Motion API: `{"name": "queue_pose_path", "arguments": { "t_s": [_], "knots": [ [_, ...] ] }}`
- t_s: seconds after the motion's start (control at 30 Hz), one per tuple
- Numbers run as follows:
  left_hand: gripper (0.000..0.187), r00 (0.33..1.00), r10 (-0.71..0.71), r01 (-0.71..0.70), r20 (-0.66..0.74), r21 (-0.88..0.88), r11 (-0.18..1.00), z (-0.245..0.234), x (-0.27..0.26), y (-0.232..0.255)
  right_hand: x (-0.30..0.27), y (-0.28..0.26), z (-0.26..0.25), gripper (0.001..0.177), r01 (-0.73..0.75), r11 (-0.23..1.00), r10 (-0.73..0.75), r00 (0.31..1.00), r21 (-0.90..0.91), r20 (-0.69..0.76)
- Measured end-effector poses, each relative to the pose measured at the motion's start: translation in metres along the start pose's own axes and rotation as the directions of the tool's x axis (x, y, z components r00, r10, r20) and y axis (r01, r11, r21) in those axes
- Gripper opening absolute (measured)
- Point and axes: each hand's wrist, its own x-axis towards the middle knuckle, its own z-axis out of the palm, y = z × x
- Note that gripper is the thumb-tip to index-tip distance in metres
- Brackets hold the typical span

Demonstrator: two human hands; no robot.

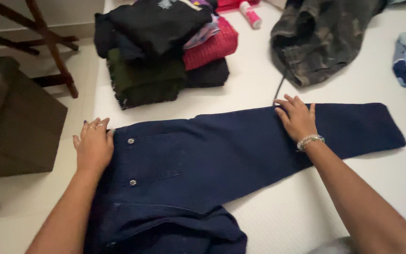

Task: The person folds a pair of trousers and a pair of camouflage pants by hand on a bed.

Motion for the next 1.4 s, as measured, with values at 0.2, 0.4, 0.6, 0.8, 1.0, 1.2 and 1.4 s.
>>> {"name": "queue_pose_path", "arguments": {
  "t_s": [0.2, 0.4, 0.6, 0.8, 1.0, 1.2, 1.4],
  "knots": [
    [0.038, 0.973, -0.103, 0.121, 0.205, -0.076, 0.990, 0.005, 0.019, -0.035, 0.020, -0.006, 0.009, 0.030, -0.076, 0.997, 0.076, 0.997, 0.007, 0.014],
    [0.023, 0.979, -0.177, 0.185, 0.097, -0.081, 0.979, 0.032, 0.006, -0.067, 0.031, 0.012, 0.019, 0.031, -0.083, 0.995, 0.084, 0.996, -0.059, 0.009],
    [0.021, 0.891, -0.439, 0.450, 0.116, -0.091, 0.889, 0.029, -0.021, -0.102, 0.021, -0.003, 0.027, 0.036, -0.156, 0.987, 0.152, 0.985, -0.033, -0.085],
    [0.028, 0.988, -0.147, 0.108, -0.055, -0.445, 0.889, -0.027, -0.075, -0.063, -0.050, -0.065, -0.003, 0.060, 0.070, 0.997, -0.063, 0.989, 0.042, -0.137],
    [0.033, 0.977, -0.203, 0.211, 0.066, -0.444, 0.871, -0.116, -0.156, 0.027, -0.104, -0.155, -0.056, 0.054, 0.315, 0.928, -0.325, 0.946, 0.201, 0.016],
    [0.046, 0.986, -0.128, 0.160, 0.110, -0.363, 0.918, -0.090, -0.198, 0.046, -0.184, -0.219, -0.084, 0.034, 0.327, 0.862, -0.412, 0.897, 0.386, 0.160],
    [0.055, 0.924, -0.350, 0.307, -0.152, -0.248, 0.919, -0.072, -0.217, 0.032, -0.229, -0.228, -0.071, 0.032, 0.275, 0.896, -0.361, 0.908, 0.349, 0.213]
  ]
}}
